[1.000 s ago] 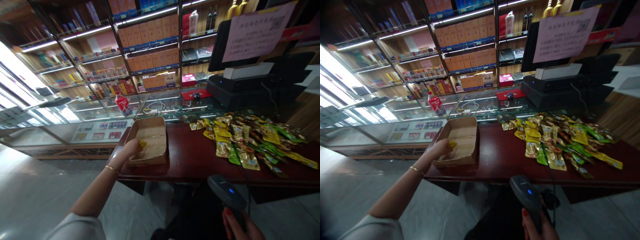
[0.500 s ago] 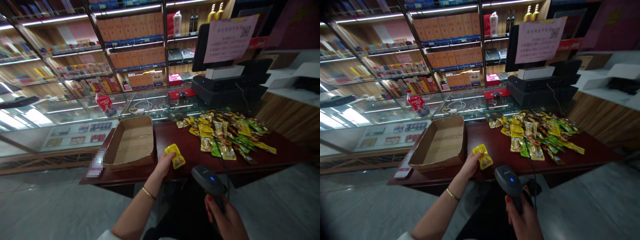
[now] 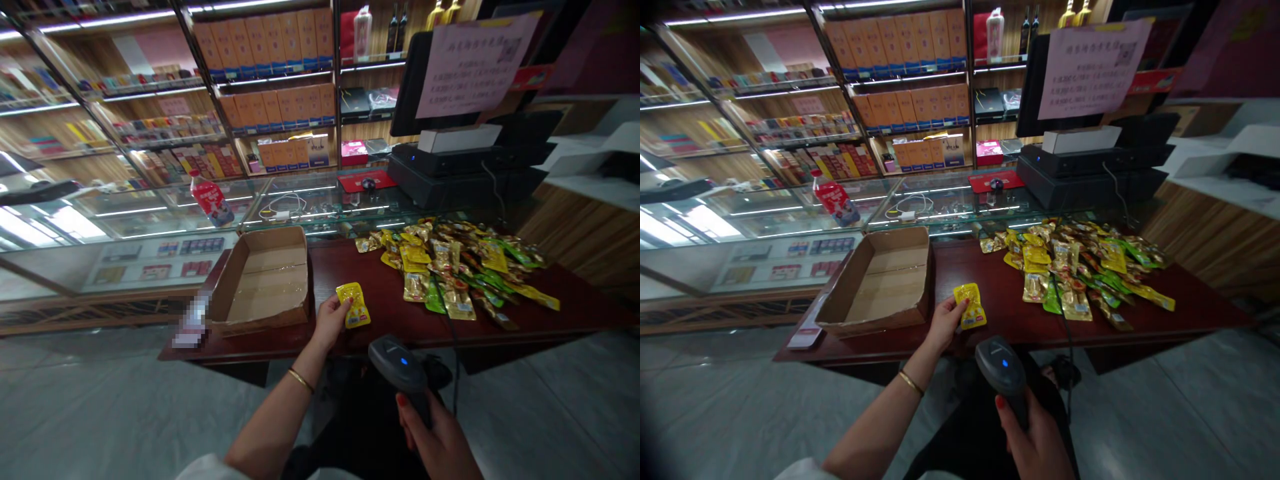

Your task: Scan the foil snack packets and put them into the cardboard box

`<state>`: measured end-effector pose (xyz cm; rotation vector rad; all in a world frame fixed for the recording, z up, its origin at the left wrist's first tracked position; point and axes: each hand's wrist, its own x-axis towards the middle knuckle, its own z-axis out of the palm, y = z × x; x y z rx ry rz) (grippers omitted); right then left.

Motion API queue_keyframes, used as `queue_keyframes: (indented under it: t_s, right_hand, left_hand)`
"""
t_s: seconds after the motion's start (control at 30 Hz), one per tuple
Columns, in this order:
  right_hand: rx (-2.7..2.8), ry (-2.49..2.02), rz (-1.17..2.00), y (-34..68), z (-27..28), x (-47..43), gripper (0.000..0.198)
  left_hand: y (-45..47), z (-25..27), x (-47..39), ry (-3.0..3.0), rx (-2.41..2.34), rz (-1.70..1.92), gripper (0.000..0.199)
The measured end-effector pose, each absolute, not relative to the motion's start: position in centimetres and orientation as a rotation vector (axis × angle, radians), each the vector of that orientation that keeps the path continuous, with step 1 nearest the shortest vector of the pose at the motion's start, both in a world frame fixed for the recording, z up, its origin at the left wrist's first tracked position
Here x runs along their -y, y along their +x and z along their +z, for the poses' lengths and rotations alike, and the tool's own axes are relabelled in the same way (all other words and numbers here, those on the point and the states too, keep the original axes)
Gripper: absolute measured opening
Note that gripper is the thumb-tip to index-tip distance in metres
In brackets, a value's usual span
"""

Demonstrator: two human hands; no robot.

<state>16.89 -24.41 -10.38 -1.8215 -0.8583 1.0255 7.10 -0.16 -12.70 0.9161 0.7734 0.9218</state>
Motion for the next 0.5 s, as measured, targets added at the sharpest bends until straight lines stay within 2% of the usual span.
queue_keyframes:
  t_s: [0.33, 0.5]
  right_hand:
    - [0.905, -1.828, 1.009, 16.87, -10.08, 24.40, 0.060]
    - [0.773, -1.846, 0.854, 16.46, -10.47, 23.92, 0.067]
  left_hand:
    - [7.11, -12.74, 0.18, 0.911, -0.800, 0.915, 0.057]
    - [6.52, -12.49, 0.27, 0.939, -0.813, 0.968, 0.054]
